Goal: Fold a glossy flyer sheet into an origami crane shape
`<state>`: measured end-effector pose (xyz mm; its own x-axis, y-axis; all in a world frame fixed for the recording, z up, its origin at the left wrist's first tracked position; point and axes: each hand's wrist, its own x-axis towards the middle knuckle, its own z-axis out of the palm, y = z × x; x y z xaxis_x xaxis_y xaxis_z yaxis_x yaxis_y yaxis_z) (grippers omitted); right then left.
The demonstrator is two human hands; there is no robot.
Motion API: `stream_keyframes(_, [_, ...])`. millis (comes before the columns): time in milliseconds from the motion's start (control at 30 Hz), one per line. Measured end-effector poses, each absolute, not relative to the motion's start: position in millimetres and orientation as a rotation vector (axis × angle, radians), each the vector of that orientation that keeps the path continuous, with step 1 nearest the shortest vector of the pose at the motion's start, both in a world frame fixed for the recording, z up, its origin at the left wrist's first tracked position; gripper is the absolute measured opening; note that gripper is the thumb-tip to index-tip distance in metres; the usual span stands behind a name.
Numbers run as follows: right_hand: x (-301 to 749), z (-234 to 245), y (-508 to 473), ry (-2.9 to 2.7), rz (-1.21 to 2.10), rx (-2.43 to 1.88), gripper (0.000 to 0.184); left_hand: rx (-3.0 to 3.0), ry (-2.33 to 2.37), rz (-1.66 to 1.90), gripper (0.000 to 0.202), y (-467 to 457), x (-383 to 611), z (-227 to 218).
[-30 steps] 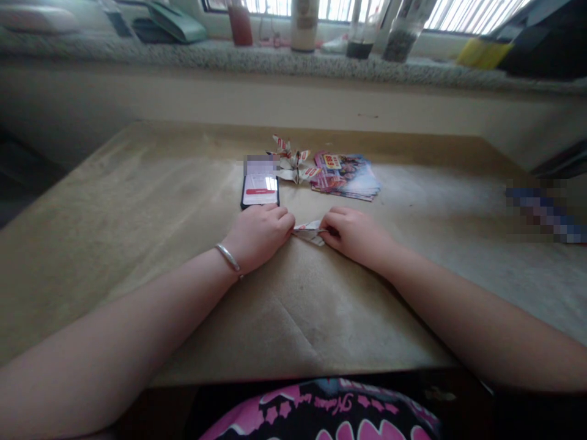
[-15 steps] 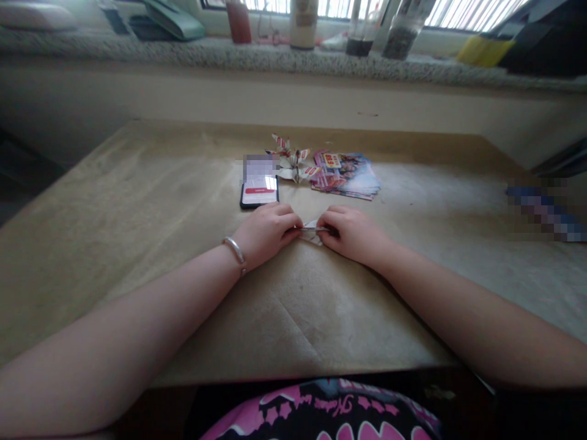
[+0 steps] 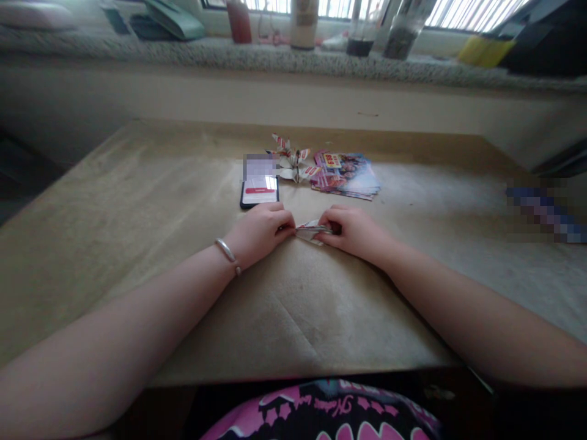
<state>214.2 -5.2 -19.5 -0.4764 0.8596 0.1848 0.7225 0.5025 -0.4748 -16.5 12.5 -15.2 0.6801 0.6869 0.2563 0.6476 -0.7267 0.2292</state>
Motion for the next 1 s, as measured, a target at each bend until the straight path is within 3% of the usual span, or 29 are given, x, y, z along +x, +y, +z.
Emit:
stream_keyframes(300, [217, -13, -8, -2.408, 0.383, -1.286, 0.015, 2.886, 1.245, 0.275, 0.016, 4, -15, -2])
stream_keyframes(567, [220, -10, -13, -2.436, 0.336, -1.34, 0.008, 2.906, 1.178, 0.348, 0.017, 6, -17, -7])
stream_keyframes(800, [221, -12, -12, -2.456, 0.226, -1.27, 0.014, 2.868, 1.062, 0.46, 0.013, 6, -18, -11])
stream_keyframes(1000, [224, -18, -6, -2.316, 0.368, -1.308, 0.013, 2.853, 0.943, 0.511, 0.017, 5, -18, -12])
